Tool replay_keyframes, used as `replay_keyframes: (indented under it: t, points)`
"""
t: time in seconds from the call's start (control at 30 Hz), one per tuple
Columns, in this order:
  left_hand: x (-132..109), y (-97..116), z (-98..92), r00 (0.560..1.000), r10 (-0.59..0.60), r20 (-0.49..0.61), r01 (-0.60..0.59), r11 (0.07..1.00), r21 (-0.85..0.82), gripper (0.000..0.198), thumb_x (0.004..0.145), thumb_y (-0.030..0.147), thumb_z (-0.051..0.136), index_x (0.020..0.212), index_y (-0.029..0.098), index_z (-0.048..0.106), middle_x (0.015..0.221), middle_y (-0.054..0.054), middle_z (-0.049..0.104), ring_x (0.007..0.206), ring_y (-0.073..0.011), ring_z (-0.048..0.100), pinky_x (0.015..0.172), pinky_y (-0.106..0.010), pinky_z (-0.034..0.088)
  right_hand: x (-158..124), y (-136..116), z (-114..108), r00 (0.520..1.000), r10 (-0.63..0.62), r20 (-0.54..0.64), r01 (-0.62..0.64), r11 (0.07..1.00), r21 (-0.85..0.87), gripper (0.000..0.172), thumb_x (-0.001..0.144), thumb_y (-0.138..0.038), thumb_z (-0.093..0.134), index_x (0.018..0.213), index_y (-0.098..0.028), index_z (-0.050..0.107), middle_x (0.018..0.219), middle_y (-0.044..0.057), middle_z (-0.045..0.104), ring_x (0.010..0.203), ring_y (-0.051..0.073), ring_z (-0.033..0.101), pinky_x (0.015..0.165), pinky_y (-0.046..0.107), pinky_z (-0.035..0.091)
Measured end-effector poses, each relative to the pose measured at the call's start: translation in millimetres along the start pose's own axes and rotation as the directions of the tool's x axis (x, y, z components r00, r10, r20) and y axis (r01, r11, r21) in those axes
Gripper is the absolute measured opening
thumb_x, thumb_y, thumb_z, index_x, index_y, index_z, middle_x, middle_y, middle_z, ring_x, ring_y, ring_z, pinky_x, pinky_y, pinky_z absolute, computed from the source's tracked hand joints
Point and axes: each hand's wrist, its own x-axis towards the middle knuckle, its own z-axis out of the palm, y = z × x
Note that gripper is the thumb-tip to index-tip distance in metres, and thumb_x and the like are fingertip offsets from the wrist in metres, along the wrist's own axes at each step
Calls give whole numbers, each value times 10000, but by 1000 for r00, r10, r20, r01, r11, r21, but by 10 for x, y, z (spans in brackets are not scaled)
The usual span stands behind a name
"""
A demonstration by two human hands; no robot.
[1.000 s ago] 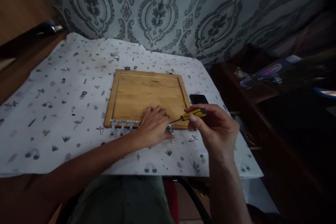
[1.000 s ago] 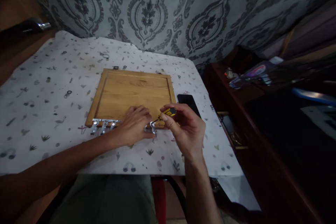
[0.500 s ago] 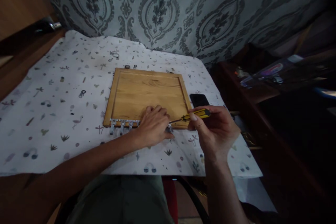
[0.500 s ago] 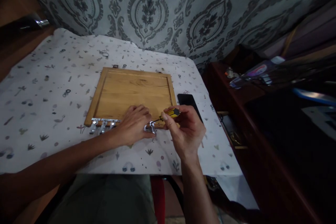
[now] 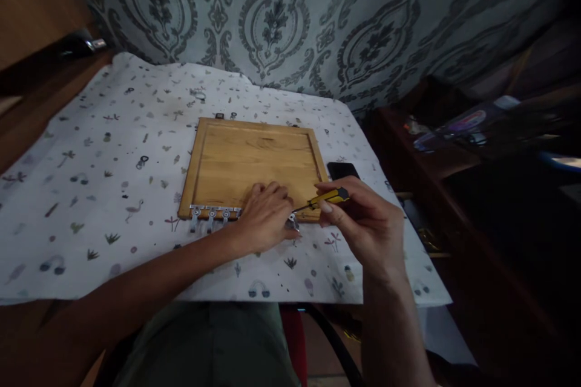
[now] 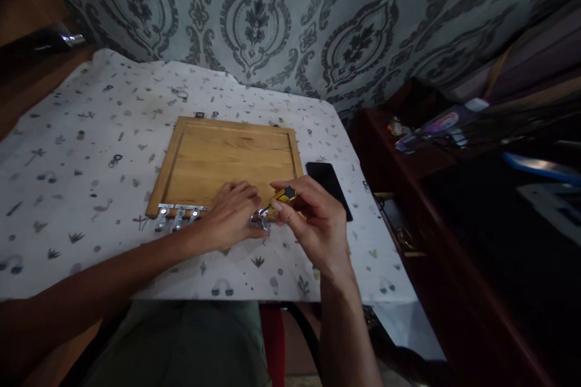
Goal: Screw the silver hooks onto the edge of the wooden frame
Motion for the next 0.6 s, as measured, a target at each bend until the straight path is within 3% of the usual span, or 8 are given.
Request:
replay_keyframes:
  t: [0.3, 0.47, 0.6]
  points:
    - [-2, -21, 52, 1000, 18, -17, -17, 999, 35, 465, 839, 551, 750, 1060, 144, 698, 1143, -113, 664, 1184, -310, 536, 968, -444, 392, -8, 122, 141, 978, -11, -206, 2, 999, -46, 259, 756, -398, 868, 764, -224, 678, 775, -6, 632, 549, 104, 544, 423, 228, 445]
    - [-2, -11, 34, 1000, 9, -2, -9, 1000, 29, 460, 838, 542, 753, 1053, 139, 697, 1130, -108, 663, 1176, -308, 539, 965, -447, 395, -35, 156, 160, 972, -1, -233, -17, 997, -75, 249, 791, -362, 842, 769, -225, 635, 773, -17, 600, 531, 97, 519, 433, 236, 438]
    - [-8, -13, 27, 1000, 9, -5, -9, 1000, 29, 454, 832, 537, 763, 1035, 137, 694, 1117, -116, 665, 1148, -307, 548, 956, -445, 400, -97, 156, 172, 952, -72, -298, 35, 991, -128, 184, 817, -317, 819, 811, -235, 655, 786, -12, 617, 567, 114, 562, 483, 254, 480]
